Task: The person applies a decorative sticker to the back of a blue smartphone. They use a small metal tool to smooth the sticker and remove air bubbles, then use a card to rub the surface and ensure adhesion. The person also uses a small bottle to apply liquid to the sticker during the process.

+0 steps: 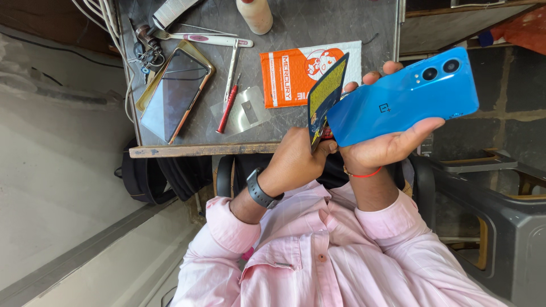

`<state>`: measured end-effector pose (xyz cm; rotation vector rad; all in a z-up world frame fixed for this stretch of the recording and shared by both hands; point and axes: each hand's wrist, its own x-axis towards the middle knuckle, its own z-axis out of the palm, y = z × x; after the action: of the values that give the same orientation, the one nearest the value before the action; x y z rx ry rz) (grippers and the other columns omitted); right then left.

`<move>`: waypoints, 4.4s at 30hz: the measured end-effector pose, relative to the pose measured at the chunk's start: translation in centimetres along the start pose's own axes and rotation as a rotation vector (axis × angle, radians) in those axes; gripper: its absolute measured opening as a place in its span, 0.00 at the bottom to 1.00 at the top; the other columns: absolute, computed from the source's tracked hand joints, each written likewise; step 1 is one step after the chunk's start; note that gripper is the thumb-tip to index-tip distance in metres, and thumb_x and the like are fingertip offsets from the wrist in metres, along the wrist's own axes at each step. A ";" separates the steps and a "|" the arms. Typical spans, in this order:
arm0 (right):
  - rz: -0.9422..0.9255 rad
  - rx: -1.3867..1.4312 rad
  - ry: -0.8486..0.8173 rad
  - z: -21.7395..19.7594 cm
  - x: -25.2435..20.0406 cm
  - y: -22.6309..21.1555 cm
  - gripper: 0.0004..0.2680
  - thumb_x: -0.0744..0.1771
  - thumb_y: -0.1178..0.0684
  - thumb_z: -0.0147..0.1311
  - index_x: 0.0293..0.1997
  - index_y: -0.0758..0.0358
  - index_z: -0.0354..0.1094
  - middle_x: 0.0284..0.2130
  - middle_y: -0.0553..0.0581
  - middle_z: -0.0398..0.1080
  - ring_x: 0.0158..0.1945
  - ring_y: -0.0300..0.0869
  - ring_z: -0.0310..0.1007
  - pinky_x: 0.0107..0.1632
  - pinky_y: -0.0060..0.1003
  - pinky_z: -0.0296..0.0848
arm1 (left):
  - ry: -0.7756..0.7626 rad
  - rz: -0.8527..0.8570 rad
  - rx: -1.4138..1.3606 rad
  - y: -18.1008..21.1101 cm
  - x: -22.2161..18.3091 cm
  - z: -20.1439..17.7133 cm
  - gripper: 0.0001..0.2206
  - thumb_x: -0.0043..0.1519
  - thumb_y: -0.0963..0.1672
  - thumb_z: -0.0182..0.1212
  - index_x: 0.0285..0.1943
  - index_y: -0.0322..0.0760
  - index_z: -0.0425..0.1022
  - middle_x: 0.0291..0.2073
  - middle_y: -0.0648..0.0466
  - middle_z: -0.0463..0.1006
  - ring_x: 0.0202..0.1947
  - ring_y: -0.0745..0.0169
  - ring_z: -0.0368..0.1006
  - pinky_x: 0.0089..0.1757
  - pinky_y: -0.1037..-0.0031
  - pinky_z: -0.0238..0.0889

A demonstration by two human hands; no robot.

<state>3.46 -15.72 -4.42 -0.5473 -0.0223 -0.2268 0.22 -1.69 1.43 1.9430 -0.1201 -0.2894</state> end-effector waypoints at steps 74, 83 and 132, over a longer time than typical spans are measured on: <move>0.360 0.204 0.100 -1.2 1.7 -1.1 0.27 0.70 0.26 0.39 0.71 0.54 0.59 0.62 0.58 0.67 0.59 0.51 0.70 0.62 0.60 0.72 | 0.220 0.793 0.936 5.2 -1.1 -10.6 0.16 0.57 0.40 0.72 0.55 0.37 0.80 0.52 0.51 0.74 0.57 0.47 0.69 0.57 0.55 0.68; 0.348 0.200 0.095 -1.4 1.6 -1.0 0.27 0.69 0.26 0.39 0.70 0.54 0.60 0.61 0.57 0.67 0.59 0.50 0.71 0.61 0.60 0.72 | 0.276 0.496 0.569 2.8 -0.2 -10.6 0.20 0.53 0.38 0.70 0.56 0.36 0.76 0.52 0.41 0.71 0.56 0.42 0.71 0.54 0.58 0.69; 0.045 0.139 -0.008 0.6 0.1 -0.5 0.32 0.68 0.22 0.39 0.79 0.48 0.43 0.50 0.61 0.67 0.50 0.49 0.69 0.53 0.52 0.73 | 0.166 -0.108 -0.748 -2.1 -1.5 2.0 0.08 0.63 0.35 0.64 0.49 0.29 0.73 0.36 0.53 0.81 0.32 0.71 0.78 0.35 0.78 0.76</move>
<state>3.49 -15.86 -3.67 -0.4099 -0.0331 -0.1777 -1.81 -2.34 -1.04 1.2221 0.1833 -0.2023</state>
